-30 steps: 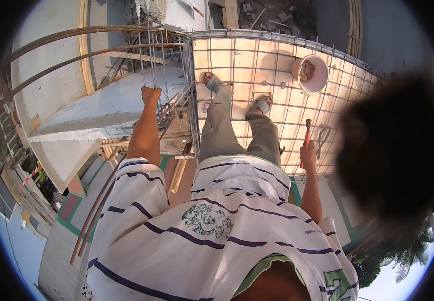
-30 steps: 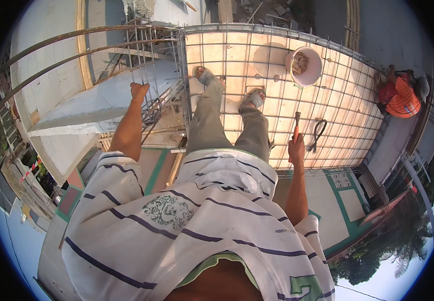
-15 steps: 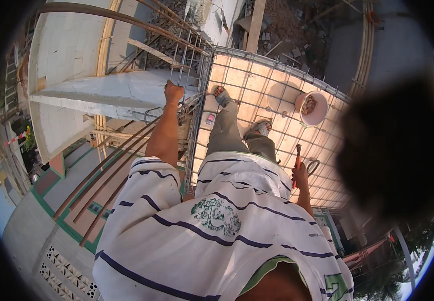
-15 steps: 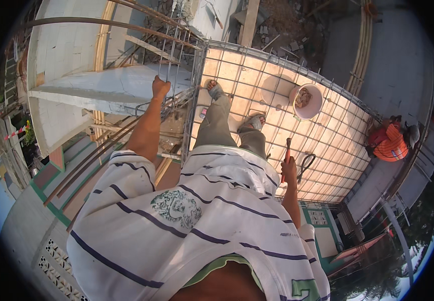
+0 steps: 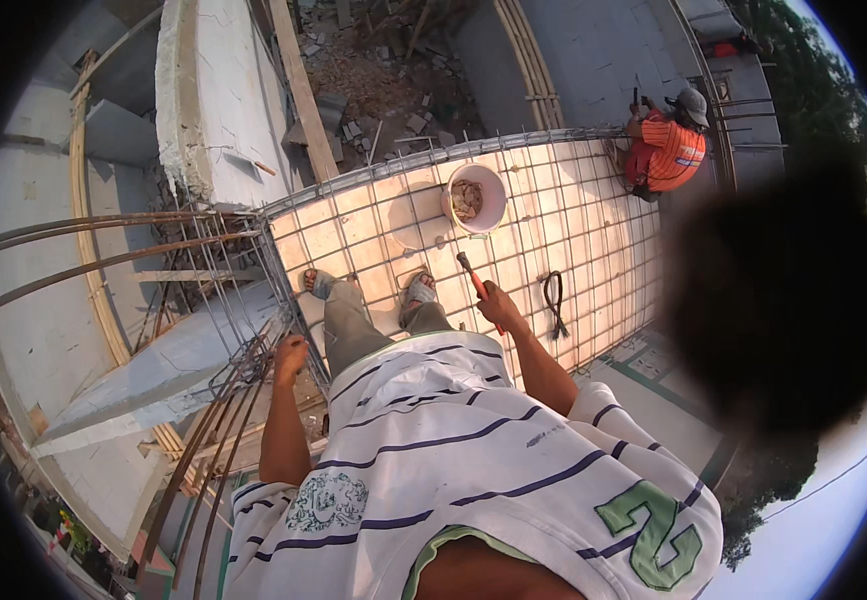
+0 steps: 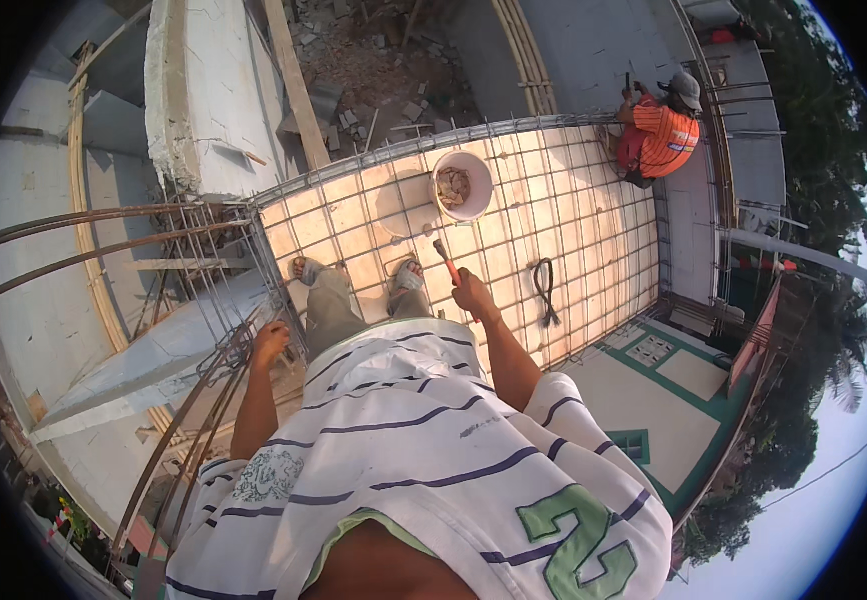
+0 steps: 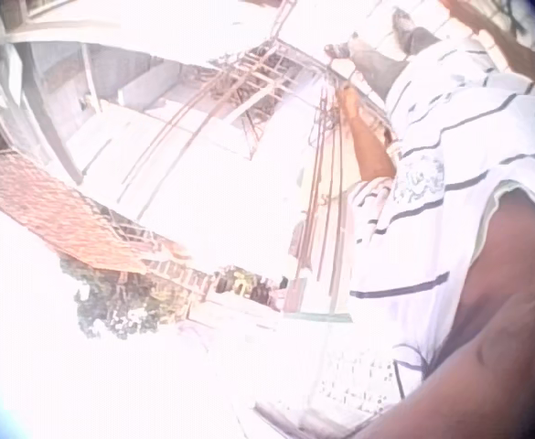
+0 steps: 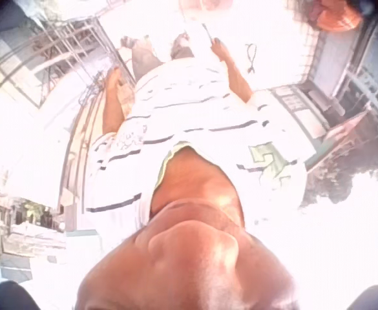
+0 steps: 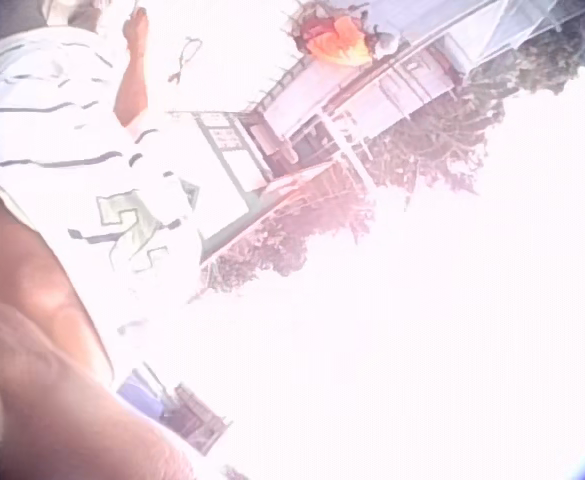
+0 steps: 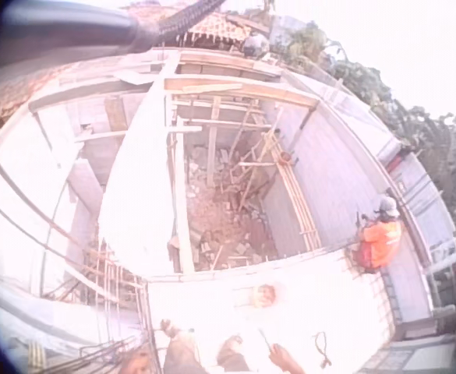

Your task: The person secures vertical reinforcement bars by hand-tightening wire loops around the intersecting metal frame and then using pliers to twist and cut the wire.

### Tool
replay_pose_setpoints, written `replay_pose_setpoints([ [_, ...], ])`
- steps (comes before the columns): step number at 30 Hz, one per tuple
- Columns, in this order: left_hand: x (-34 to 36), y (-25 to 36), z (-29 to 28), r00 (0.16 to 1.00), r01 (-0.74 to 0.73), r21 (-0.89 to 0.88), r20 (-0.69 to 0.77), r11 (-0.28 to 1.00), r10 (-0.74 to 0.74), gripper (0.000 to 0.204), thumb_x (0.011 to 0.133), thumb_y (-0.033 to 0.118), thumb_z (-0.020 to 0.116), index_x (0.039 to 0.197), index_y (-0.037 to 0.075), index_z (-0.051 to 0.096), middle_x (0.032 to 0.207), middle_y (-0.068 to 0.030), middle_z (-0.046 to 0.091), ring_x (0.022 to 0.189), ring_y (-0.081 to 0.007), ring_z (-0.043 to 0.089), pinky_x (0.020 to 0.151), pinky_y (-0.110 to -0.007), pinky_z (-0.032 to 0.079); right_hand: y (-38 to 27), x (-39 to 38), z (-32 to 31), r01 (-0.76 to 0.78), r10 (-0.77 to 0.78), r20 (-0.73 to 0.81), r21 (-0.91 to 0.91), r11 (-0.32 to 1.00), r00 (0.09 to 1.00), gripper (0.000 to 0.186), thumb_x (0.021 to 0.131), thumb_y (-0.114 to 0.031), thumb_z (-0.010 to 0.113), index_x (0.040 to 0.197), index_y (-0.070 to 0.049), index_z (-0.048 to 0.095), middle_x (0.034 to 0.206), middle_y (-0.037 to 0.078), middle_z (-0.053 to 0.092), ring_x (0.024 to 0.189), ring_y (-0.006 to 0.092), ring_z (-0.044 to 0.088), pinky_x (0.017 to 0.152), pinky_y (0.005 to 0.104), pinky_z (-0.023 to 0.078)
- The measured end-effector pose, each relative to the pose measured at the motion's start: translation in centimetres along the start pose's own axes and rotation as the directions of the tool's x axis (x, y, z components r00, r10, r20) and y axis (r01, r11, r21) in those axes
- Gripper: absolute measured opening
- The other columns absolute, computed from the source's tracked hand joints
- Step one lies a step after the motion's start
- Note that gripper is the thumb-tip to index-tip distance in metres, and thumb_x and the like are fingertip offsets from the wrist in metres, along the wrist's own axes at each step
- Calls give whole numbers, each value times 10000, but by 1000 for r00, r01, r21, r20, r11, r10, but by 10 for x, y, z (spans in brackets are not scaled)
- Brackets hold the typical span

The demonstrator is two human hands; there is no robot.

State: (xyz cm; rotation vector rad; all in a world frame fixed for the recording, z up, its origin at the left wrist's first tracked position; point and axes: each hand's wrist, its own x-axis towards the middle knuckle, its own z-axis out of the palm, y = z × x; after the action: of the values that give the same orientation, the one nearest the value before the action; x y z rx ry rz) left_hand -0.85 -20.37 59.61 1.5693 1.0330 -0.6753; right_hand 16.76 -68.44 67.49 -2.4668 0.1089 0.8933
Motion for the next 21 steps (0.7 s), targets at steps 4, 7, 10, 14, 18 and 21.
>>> replay_pose_setpoints([
  [4, -10, -11, 19, 987, 99, 16, 123, 995, -100, 216, 853, 127, 635, 1014, -11, 676, 796, -75, 656, 602, -138, 580, 504, -287, 436, 20, -27, -4, -109, 109, 13, 11, 994, 994, 276, 792, -129, 559, 1045, -18, 553, 923, 229, 662, 872, 418, 648, 751, 475, 499],
  [7, -16, -10, 14, 992, -21, 123, 123, 992, 5, 217, 866, 140, 627, 1025, 0, 676, 764, -72, 646, 592, -135, 575, 484, -283, 419, 48, -48, 12, -165, 166, -3, 82, 983, 986, 276, 786, -119, 560, 1049, -35, 553, 870, 198, 658, 766, 354, 664, 663, 460, 513],
  [10, -18, 10, 10, 995, -31, 167, 98, 986, 15, 232, 882, 147, 624, 1059, 6, 672, 765, -71, 648, 613, -135, 589, 486, -270, 414, 58, -65, 13, -354, 344, 86, 169, 920, 935, 247, 781, -117, 579, 1014, -37, 566, 858, 181, 657, 708, 312, 667, 571, 434, 517],
  [14, -11, 49, 22, 998, -46, 165, 52, 985, 38, 229, 898, 145, 613, 1083, 23, 672, 857, -70, 667, 669, -135, 620, 488, -262, 424, 84, -92, 13, -464, 452, 106, 226, 856, 886, 214, 791, -111, 577, 988, -28, 575, 885, 189, 654, 737, 328, 666, 598, 443, 527],
  [18, -6, 87, 57, 997, -46, 233, 67, 971, 32, 305, 889, 135, 610, 1172, 26, 637, 917, -70, 669, 694, -132, 632, 499, -258, 455, 125, -118, 24, -480, 490, 46, 296, 826, 871, 211, 822, -111, 536, 1015, -36, 572, 911, 189, 658, 783, 336, 666, 633, 455, 525],
  [21, 6, 92, 56, 990, -48, 231, 139, 972, 16, 340, 881, 114, 603, 1208, 24, 623, 914, -71, 670, 696, -139, 636, 500, -260, 464, 130, -115, 25, -489, 505, 66, 383, 784, 861, 237, 829, -121, 533, 1046, -39, 585, 940, 200, 671, 801, 350, 675, 642, 460, 530],
])
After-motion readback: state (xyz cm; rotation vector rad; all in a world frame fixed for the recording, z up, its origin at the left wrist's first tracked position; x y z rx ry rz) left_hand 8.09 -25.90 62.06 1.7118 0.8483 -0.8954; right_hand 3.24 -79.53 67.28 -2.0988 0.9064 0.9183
